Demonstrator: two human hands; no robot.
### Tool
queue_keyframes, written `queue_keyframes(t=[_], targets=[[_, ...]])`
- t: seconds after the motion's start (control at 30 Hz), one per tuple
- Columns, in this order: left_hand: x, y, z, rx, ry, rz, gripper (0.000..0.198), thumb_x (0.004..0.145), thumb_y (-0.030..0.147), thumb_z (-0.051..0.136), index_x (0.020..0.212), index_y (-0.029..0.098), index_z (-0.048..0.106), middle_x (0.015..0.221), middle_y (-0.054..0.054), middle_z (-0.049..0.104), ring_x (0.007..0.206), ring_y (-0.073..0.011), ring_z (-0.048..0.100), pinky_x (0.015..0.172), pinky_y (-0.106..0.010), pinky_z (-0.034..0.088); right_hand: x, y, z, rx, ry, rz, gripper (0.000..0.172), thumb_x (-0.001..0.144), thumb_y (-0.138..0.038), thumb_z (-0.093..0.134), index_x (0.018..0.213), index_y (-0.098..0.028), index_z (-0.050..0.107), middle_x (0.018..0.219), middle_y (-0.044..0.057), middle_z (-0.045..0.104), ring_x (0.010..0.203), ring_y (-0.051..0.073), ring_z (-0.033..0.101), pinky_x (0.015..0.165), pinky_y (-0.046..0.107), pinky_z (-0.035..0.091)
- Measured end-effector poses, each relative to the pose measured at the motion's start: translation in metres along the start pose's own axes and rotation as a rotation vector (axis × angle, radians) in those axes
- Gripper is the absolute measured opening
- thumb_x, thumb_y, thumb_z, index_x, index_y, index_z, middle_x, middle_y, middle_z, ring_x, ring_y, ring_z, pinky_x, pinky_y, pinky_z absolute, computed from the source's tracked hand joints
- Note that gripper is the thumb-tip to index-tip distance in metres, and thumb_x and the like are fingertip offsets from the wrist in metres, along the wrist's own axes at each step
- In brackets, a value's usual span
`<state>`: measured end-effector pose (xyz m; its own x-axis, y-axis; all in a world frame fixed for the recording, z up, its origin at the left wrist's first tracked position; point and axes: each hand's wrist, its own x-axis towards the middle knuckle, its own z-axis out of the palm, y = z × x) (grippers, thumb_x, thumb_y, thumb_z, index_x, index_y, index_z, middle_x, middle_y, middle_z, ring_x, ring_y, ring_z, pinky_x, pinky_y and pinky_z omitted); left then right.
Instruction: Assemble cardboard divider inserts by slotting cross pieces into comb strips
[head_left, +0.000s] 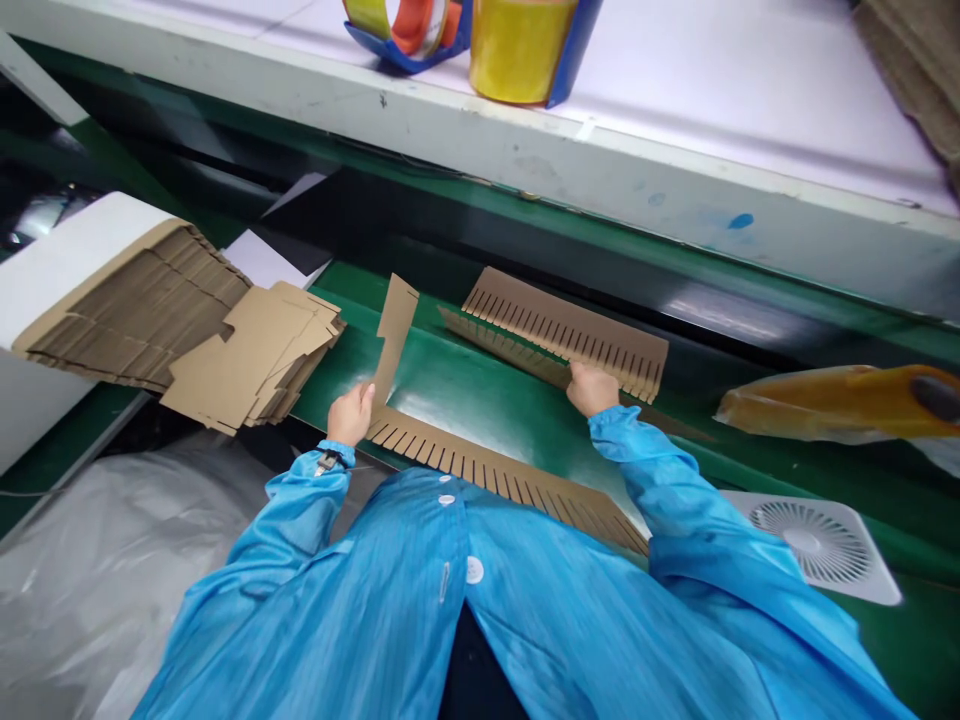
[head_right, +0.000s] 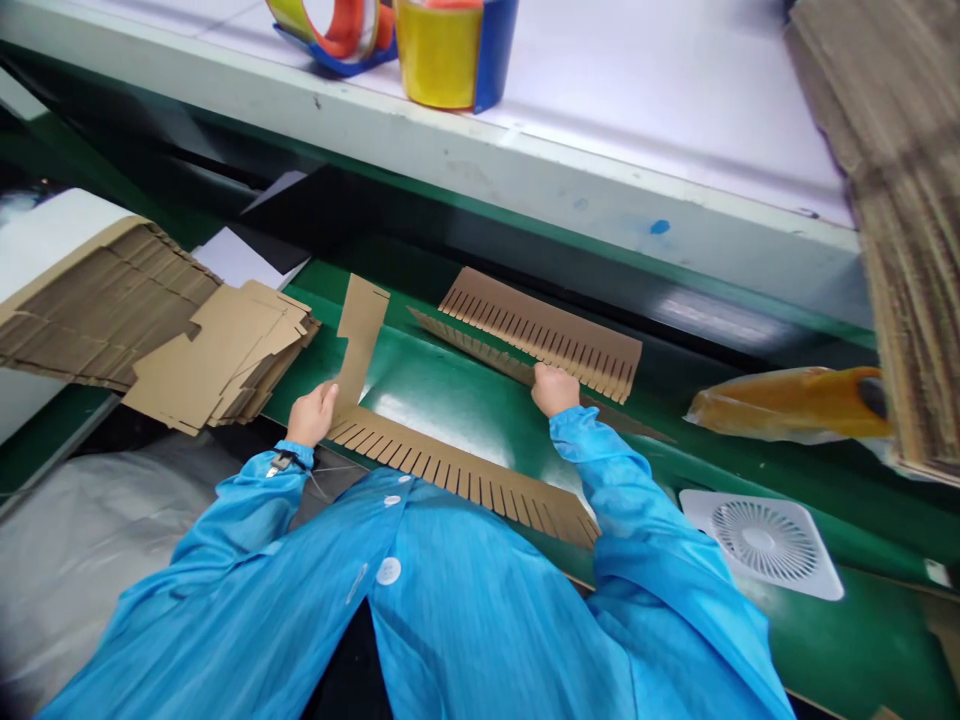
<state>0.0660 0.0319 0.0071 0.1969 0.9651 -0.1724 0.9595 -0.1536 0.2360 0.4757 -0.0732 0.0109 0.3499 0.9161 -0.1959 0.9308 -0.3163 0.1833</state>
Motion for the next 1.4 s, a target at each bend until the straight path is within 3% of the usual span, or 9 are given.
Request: queue_keyframes(t=[0.13, 0.37, 0.6, 0.93, 1.4], targets=[[-0.002, -0.001, 0.001, -0.009, -0.003, 0.01, 0.038, 0.102, 0.031, 0.036, 0.117, 0.014, 0.067, 0.101, -0.012, 0.075, 0.099, -0.0275, 0.071, 0.078, -0.027, 0.049, 0.007, -0.015, -0.032, -0.023, 0.022, 0.035, 0.031, 0.088, -0.008, 0.043, 0.103, -0.005, 0.07, 0.1, 0.023, 0.071, 0.094, 0.032, 0.068, 0.064, 0.031, 0.045], [-0.005, -0.004, 0.003, -0.037, 0.02, 0.004, 0.038, 0.103, 0.029, 0.036, 0.121, 0.013, 0.066, 0.1, -0.013, 0.075, 0.099, -0.0277, 0.071, 0.078, -0.028, 0.05, 0.021, -0.049, -0.081, -0.038, 0.099, -0.01, 0.034, 0.092, -0.005, 0.037, 0.105, -0.003, 0.069, 0.101, 0.025, 0.07, 0.094, 0.031, 0.067, 0.061, 0.029, 0.038], [-0.012, -0.007, 0.01, -0.102, 0.049, 0.009, 0.041, 0.103, 0.029, 0.034, 0.126, 0.015, 0.064, 0.112, -0.012, 0.073, 0.105, -0.0264, 0.07, 0.085, -0.029, 0.051, 0.027, -0.054, -0.104, -0.086, 0.123, -0.033, 0.033, 0.093, -0.005, 0.036, 0.102, -0.004, 0.068, 0.099, 0.025, 0.069, 0.091, 0.03, 0.065, 0.058, 0.029, 0.032], [-0.008, -0.009, 0.015, -0.139, 0.056, 0.019, 0.04, 0.103, 0.03, 0.035, 0.127, 0.015, 0.063, 0.112, -0.011, 0.074, 0.104, -0.026, 0.07, 0.084, -0.028, 0.052, 0.026, -0.056, -0.1, -0.107, 0.132, -0.049, 0.033, 0.093, -0.007, 0.038, 0.105, -0.004, 0.068, 0.098, 0.023, 0.068, 0.089, 0.028, 0.064, 0.058, 0.027, 0.03], [-0.001, -0.002, 0.002, -0.056, 0.008, 0.049, 0.042, 0.103, 0.031, 0.032, 0.125, 0.014, 0.064, 0.107, -0.013, 0.075, 0.103, -0.0261, 0.071, 0.082, -0.028, 0.052, 0.044, -0.031, -0.053, 0.006, 0.255, -0.008, 0.03, 0.087, -0.01, 0.043, 0.096, -0.006, 0.072, 0.085, 0.018, 0.065, 0.069, 0.02, 0.049, 0.055, 0.029, 0.016]])
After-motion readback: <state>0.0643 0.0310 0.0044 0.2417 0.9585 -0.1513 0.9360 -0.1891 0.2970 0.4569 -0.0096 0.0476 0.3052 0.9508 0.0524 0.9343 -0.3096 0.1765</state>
